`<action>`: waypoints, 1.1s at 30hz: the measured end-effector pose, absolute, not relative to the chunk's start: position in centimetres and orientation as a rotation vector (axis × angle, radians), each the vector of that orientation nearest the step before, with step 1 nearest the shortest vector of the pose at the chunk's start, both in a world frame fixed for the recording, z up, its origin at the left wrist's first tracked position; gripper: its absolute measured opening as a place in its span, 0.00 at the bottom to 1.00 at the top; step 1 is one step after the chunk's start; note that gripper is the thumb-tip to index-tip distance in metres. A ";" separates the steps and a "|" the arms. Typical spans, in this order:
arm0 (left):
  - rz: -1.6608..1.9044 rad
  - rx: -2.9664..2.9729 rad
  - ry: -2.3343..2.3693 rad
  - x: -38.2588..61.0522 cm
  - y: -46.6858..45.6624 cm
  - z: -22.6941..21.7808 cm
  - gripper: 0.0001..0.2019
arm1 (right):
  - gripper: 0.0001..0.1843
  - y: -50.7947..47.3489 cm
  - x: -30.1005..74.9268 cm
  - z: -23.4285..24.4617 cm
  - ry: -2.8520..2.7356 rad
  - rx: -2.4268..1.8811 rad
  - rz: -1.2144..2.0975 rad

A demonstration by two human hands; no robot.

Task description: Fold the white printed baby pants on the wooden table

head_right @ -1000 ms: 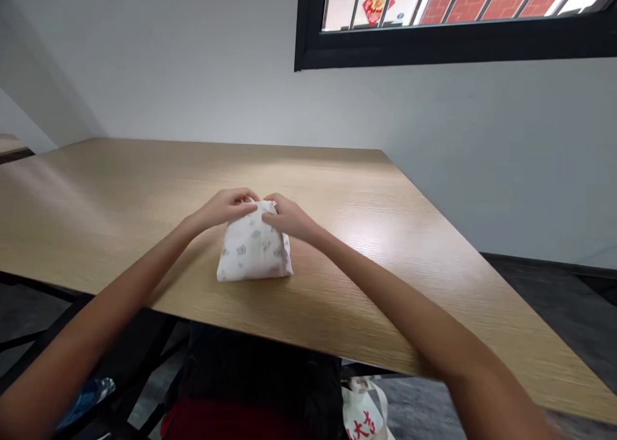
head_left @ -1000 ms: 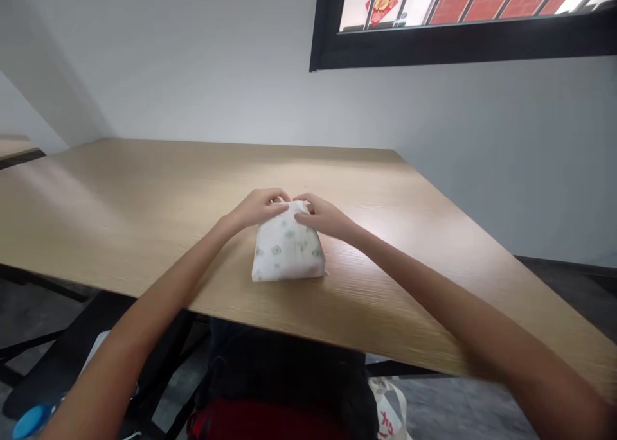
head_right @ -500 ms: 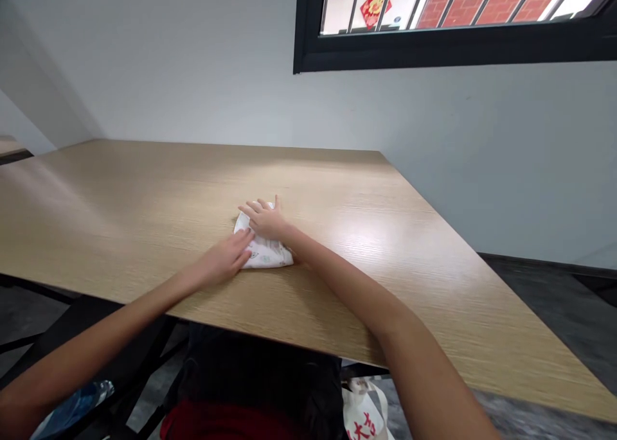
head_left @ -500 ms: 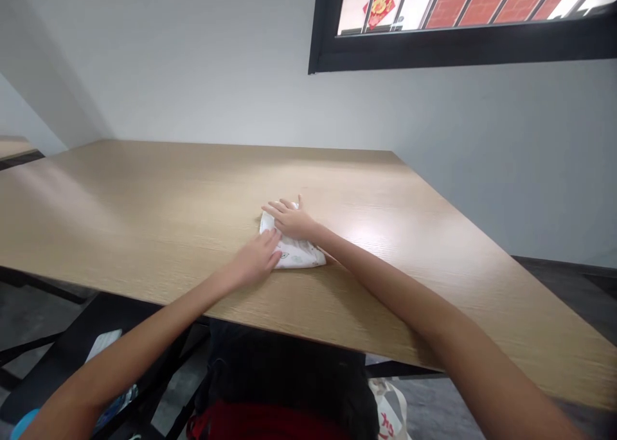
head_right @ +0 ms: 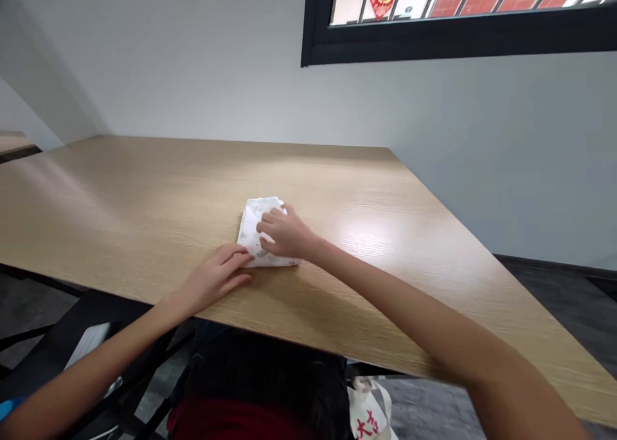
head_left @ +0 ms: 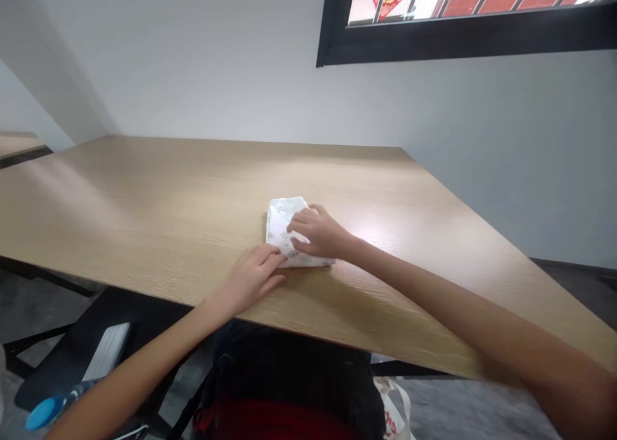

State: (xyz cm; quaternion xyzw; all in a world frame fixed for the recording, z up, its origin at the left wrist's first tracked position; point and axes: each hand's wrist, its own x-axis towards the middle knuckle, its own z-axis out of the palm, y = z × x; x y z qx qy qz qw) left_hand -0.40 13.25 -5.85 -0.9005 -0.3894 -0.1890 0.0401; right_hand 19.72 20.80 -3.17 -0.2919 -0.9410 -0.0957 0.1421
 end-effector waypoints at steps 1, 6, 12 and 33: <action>-0.532 -2.753 -1.186 0.1 14.1 -5.8 0.13 | 0.08 19.5 20.5 -3.3 -2.739 -0.846 -0.190; -0.373 -2.750 -1.190 1.8 16.3 -5.8 0.08 | 0.26 16.5 23.6 -4.4 -2.666 -0.901 0.203; -0.359 -2.793 -1.162 0.6 13.1 -4.5 0.12 | 0.17 13.2 24.1 -4.0 -2.505 -0.840 0.395; -0.596 -2.712 -1.784 5.5 22.9 -5.1 0.13 | 0.17 21.1 17.8 -4.6 -2.251 -1.569 0.042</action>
